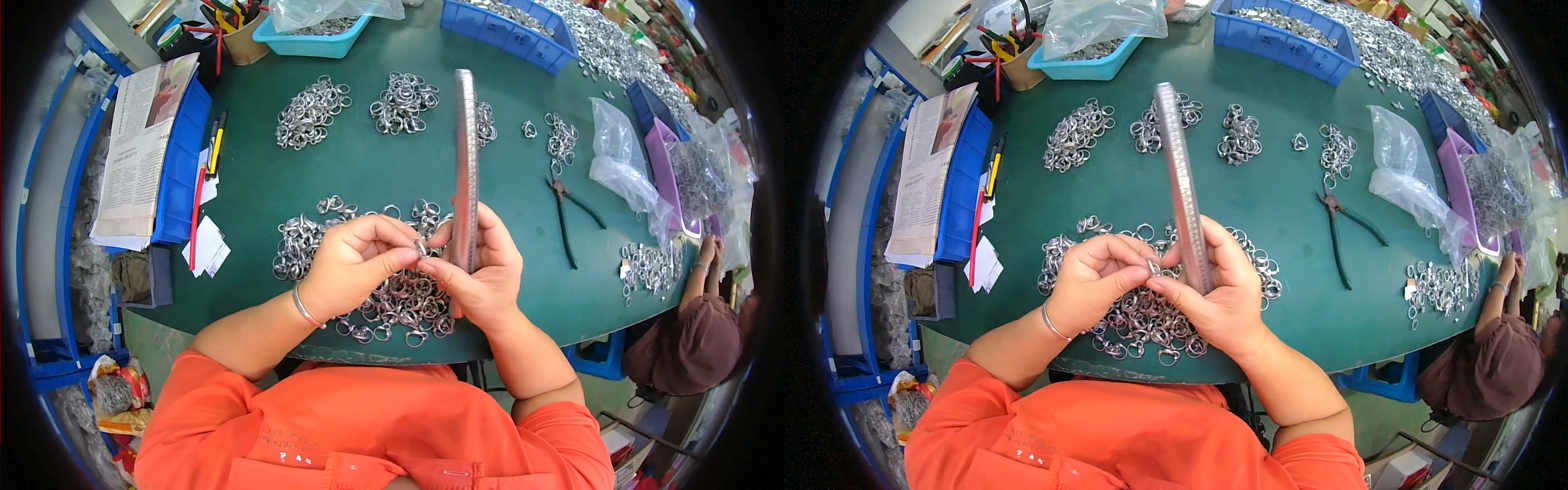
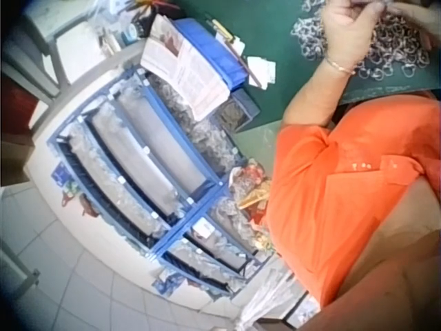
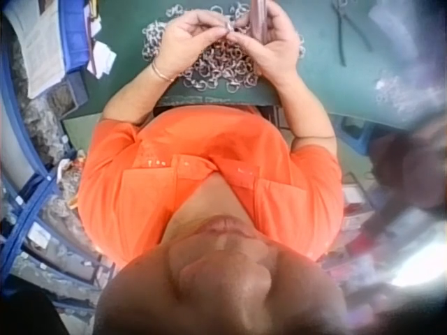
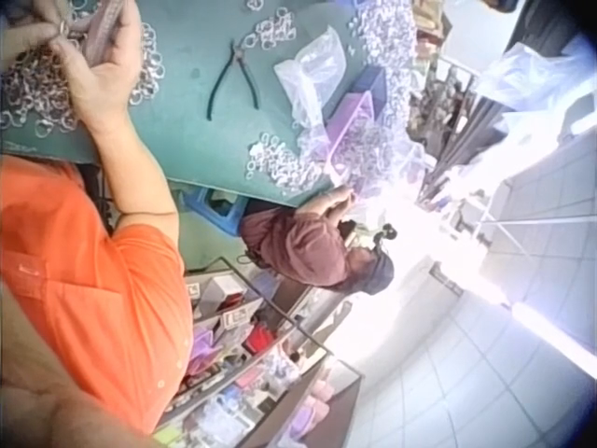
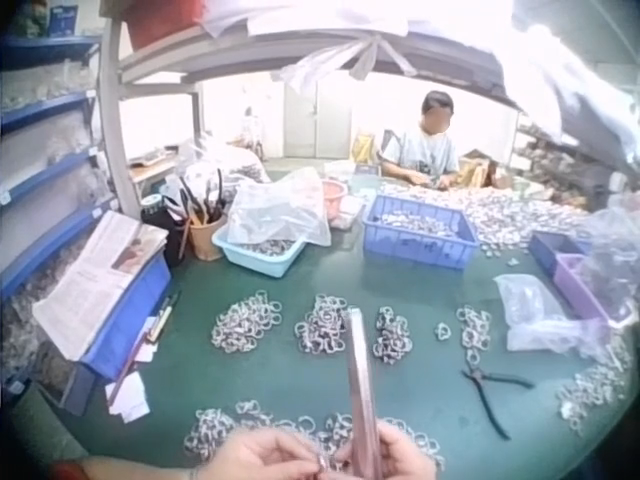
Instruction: The person picks up metal rings from a pile on the table and slides them onto a tapered ring sizing tool to check their dimensions.
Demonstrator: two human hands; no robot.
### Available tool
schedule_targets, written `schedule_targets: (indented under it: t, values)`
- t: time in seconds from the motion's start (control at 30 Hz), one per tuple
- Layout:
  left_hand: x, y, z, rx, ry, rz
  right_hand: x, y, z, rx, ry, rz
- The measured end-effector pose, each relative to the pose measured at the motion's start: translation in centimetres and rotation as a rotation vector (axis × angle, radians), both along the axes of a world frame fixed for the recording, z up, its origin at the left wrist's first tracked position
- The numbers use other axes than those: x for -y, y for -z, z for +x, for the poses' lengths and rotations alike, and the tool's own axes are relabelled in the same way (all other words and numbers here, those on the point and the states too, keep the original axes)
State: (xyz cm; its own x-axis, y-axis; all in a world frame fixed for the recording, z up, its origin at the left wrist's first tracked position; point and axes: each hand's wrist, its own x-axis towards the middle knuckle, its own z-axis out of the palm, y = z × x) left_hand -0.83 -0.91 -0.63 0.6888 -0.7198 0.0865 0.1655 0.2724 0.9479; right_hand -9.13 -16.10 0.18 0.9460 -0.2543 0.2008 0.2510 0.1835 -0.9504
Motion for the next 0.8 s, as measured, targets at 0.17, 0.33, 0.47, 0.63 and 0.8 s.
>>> schedule_targets:
  t: [0.17, 0.33, 0.47, 0.63, 0.8]
  values:
    - [0.0, -0.9, 0.1, -0.293, 0.013, 0.002, 0.2, 0.5, 0.1, 0.041, -0.031, -0.104]
    - [-0.1, -0.6, 0.2, -0.233, 0.021, 0.070, 0.1, 0.4, 0.2, 0.017, -0.042, -0.105]
    - [-0.1, -0.5, 0.6, -0.439, 0.047, -0.020, 0.1, 0.4, 0.3, -0.027, -0.030, -0.164]
    - [-0.3, 0.0, 0.8, -0.549, 0.082, -0.038, 0.1, 0.1, 0.3, -0.045, -0.053, -0.114]
    - [-0.4, 0.0, 0.8, -0.570, 0.124, -0.012, 0.3, 0.1, 0.1, -0.076, -0.024, -0.041]
